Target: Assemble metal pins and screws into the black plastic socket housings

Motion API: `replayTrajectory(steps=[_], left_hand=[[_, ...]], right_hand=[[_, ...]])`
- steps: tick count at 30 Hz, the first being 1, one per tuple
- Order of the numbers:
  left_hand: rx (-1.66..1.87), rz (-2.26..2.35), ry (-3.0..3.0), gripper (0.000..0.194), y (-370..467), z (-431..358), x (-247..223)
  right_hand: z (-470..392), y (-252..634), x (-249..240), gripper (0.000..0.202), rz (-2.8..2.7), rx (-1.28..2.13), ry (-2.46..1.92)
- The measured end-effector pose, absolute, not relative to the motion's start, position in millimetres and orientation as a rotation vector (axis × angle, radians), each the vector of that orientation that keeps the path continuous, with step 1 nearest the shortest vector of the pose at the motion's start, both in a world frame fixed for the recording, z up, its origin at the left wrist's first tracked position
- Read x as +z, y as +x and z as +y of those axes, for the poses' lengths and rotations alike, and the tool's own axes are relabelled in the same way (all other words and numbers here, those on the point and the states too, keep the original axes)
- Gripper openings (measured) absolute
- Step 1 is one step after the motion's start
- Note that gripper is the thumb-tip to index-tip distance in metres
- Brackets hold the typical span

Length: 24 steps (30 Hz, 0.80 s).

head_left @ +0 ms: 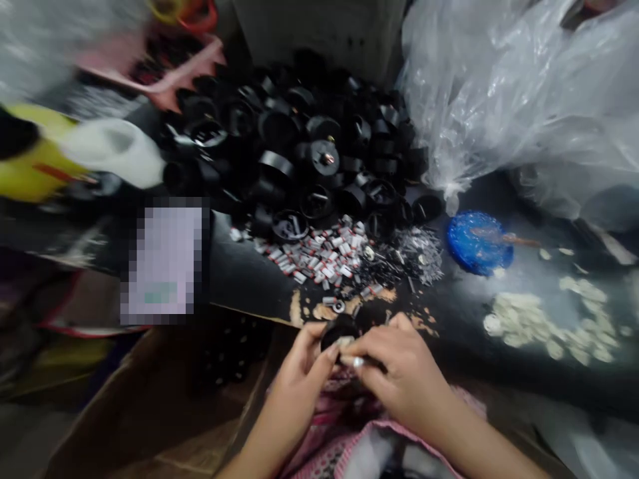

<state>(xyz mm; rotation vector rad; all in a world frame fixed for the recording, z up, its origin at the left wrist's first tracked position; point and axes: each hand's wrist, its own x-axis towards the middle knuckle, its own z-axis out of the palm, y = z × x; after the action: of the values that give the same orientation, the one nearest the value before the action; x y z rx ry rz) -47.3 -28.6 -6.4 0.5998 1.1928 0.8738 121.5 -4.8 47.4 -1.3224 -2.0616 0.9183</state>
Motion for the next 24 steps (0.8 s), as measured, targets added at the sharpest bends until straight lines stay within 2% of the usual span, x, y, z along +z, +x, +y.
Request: replayTrajectory(steps=[3, 7, 10, 13, 17, 21, 24], left_hand=[[0.841, 1.502, 0.645, 0.037, -104.4, -58.1, -30.1], [0.921, 2.004, 1.108, 0.042, -150.1, -62.7, -34.5], [1.005, 1.883, 1.677, 0.03, -141.5, -17.0, -8.0], [1.133, 1.882, 1.793, 0.027, -125.3, 55.5, 14.3], [1.194, 1.863, 1.841, 0.005, -122.0, 119.2, 17.4], [1.351, 1.873, 1.805, 0.002, -113.9, 100.1, 16.2], [1.361, 1.651, 1.898, 0.008, -88.0, 52.7, 18.2]], right_hand=[[5.4, 117.6, 58.0, 0.01, -2.067, 1.131, -1.075], [17.7, 123.9, 61.4, 0.009, -1.89, 1.081, -1.219], [18.7, 124.3, 57.2, 0.01, -1.921, 1.151, -1.308], [13.3, 124.3, 54.9, 0.013, -1.961, 1.16, -1.328], [5.9, 130.6, 52.4, 0.016, -1.907, 1.121, -1.477], [7.0, 130.1, 49.8, 0.019, -1.763, 1.148, -1.534], [15.0, 124.8, 53.6, 0.023, -1.593, 1.229, -1.556]])
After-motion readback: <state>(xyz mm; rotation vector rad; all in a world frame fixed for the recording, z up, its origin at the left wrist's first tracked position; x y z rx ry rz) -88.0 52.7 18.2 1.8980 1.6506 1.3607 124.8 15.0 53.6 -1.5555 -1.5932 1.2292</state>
